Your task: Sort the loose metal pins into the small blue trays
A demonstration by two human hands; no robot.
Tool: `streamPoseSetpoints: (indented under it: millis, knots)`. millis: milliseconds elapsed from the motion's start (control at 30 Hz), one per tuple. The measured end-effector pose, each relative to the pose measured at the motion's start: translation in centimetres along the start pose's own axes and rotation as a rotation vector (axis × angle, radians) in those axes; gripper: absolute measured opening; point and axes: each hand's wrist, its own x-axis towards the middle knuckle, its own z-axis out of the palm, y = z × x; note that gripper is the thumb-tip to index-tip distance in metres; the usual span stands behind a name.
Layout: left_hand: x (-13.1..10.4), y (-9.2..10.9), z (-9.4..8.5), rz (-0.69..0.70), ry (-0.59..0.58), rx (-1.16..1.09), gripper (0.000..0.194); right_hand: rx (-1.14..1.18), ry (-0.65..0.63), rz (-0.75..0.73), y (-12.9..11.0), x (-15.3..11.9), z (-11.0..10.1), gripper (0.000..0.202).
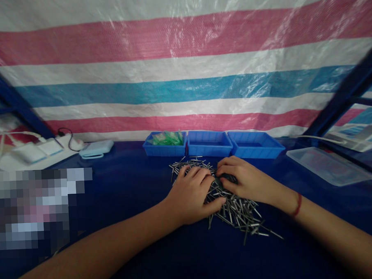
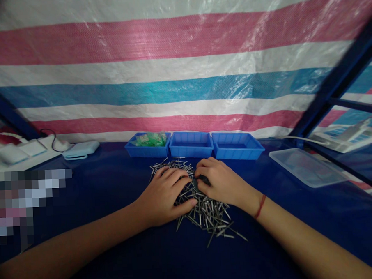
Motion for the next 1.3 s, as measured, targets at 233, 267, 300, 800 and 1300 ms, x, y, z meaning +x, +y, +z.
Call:
streamPoseSetpoints:
  millis: [233,267,300,800,1300]
  knots:
    - [-0.1,0.0,0.0,-0.015,0.004,-0.018,0.044,0.046,0.048,-0.019,0.4,0.1,0.5,0.013]
    - [0.0,0.1,0.0,-0.021,0.009,-0.022,0.044,0.055,0.078,-0.017,0.3,0.1,0.5,0.013]
    - [0.0,0.1,0.0,-0.026,0.012,-0.027,0.044,0.064,0.111,-0.015,0.3,0.2,0.4,0.012]
    - [1.1,-0.8,-0.1,-0.156,0.2,-0.5,0.017,0.523,0.516,0.191,-3.8,0.0,-0.6,0.011]
    - [1.6,-1.4,-0.6,-0.379,0.262,-1.277,0.066,0.078,0.604,-0.139,-4.3,-1.1,-1.8,0.018]
